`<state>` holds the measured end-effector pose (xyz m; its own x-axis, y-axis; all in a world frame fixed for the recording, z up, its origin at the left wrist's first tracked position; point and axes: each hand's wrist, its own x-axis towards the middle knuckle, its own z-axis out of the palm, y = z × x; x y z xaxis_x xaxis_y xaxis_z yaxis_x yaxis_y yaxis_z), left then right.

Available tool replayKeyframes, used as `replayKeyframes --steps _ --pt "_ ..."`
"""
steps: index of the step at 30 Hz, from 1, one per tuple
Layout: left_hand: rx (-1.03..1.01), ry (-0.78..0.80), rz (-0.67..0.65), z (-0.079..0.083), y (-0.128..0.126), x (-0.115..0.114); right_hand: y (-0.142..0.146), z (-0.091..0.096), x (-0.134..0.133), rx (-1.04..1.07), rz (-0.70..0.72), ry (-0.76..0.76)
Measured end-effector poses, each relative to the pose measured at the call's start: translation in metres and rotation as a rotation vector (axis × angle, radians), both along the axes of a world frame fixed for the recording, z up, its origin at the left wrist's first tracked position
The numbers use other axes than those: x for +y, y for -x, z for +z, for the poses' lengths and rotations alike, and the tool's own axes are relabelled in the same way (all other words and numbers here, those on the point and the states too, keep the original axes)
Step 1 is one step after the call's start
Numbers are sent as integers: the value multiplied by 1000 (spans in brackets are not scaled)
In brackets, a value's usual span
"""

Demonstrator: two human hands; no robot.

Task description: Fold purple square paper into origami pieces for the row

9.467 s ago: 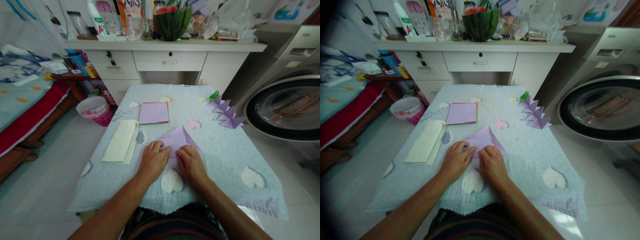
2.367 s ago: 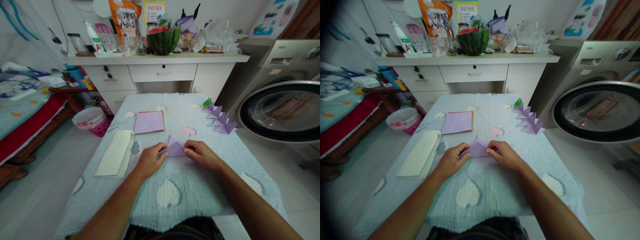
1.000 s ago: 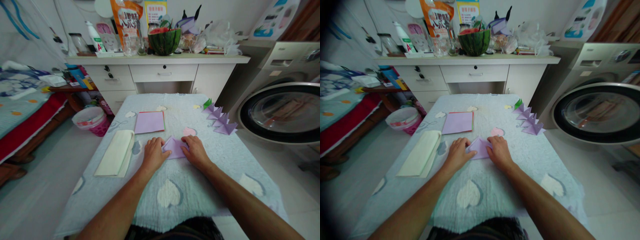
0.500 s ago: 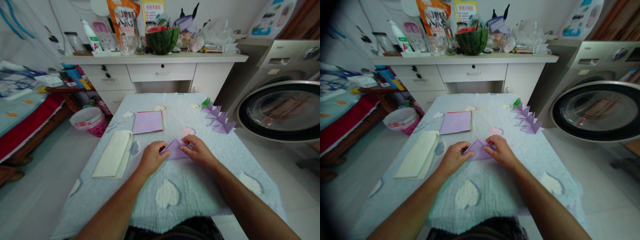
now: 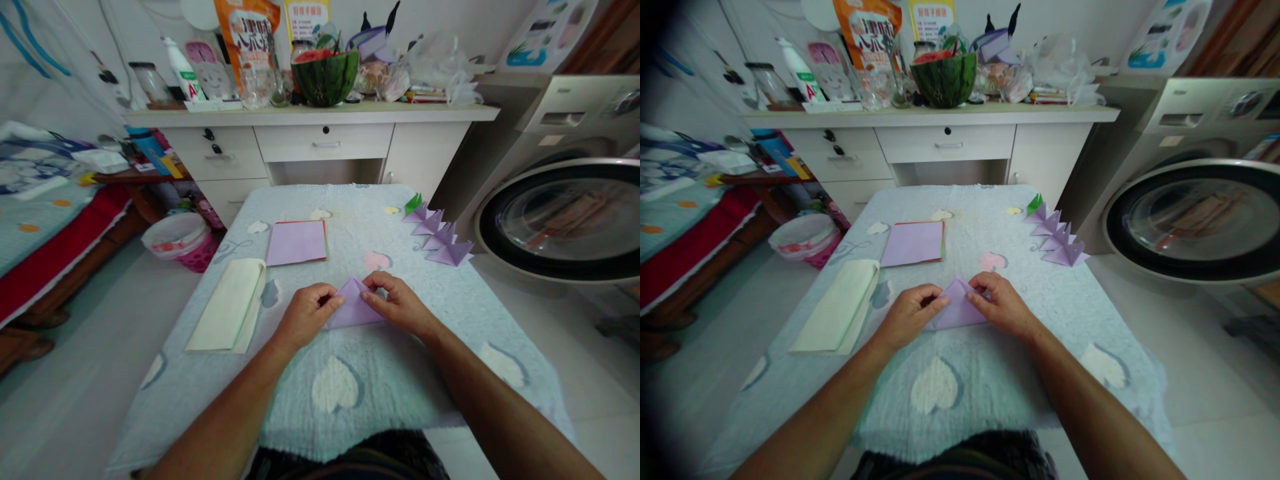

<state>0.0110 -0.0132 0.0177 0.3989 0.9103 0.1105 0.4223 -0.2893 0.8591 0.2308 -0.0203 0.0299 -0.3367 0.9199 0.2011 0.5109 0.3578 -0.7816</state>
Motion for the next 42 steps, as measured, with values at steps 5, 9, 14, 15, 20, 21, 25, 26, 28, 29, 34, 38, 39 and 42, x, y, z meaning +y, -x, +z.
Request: replayKeyframes --steps 5,9,14,15,20,21,25,26,28,29,34,38,39,42 --pt "15 -1 -22 3 -1 -2 2 2 -2 59 6 56" --pt "-16 -13 -20 2 -2 -1 5 0 -2 113 16 89" --pt "-77 -11 0 0 -5 -2 7 -2 -3 148 28 111" --pt "-87 10 -8 0 -5 -3 7 -1 -4 148 32 113" --pt "-110 62 -30 1 -6 -5 8 2 -5 158 42 130" --pt "-112 62 -29 2 -6 -5 8 3 -5 161 41 133" --pt "-131 80 -35 3 -7 -6 9 2 -6 173 44 141" --pt "-137 85 -39 3 -7 -6 9 2 -6 172 46 141" --pt "-138 85 -44 3 -7 -6 9 2 -6 166 52 144" --pt "-131 77 -44 2 -6 -5 9 2 -6 162 55 146" --pt "-71 -14 -29 0 -4 -3 9 0 -6 165 79 148" --pt "-110 41 -42 0 -5 -3 9 0 -5 156 94 148" --pt "-117 54 -43 1 -6 -3 9 0 -5 152 97 145" --pt "-106 62 -45 5 -7 -3 9 1 -6 147 103 130"
